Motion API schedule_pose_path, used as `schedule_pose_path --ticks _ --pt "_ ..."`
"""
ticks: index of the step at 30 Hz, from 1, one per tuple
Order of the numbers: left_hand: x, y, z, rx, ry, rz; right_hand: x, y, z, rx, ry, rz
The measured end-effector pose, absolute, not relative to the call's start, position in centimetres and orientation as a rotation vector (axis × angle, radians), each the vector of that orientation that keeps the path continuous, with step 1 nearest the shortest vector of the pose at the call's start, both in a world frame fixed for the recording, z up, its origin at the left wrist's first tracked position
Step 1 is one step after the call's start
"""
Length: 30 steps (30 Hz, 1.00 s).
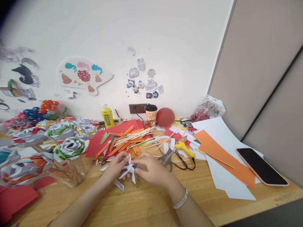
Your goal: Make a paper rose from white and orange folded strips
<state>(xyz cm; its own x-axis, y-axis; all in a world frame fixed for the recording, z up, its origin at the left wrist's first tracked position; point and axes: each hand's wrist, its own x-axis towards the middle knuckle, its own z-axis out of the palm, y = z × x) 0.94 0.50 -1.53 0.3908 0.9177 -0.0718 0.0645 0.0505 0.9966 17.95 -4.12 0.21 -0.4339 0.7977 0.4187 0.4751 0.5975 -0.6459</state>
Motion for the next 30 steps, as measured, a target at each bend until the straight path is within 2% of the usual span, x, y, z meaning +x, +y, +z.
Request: schedule_pose_path --ticks 7,14,30 --pt "1.1 0.1 -0.9 1.389 0.915 0.906 18.2 -3.8 0.4 -1.025 -2.008 0.650" --pt "1.6 -0.4 -0.9 1.458 0.918 1.030 17.5 -3.8 0.1 -1.020 -2.004 0.553" --pt "2.2 -1.1 -0.9 1.242 0.909 1.057 17.7 -3.9 0.1 -1.075 -1.944 0.486"
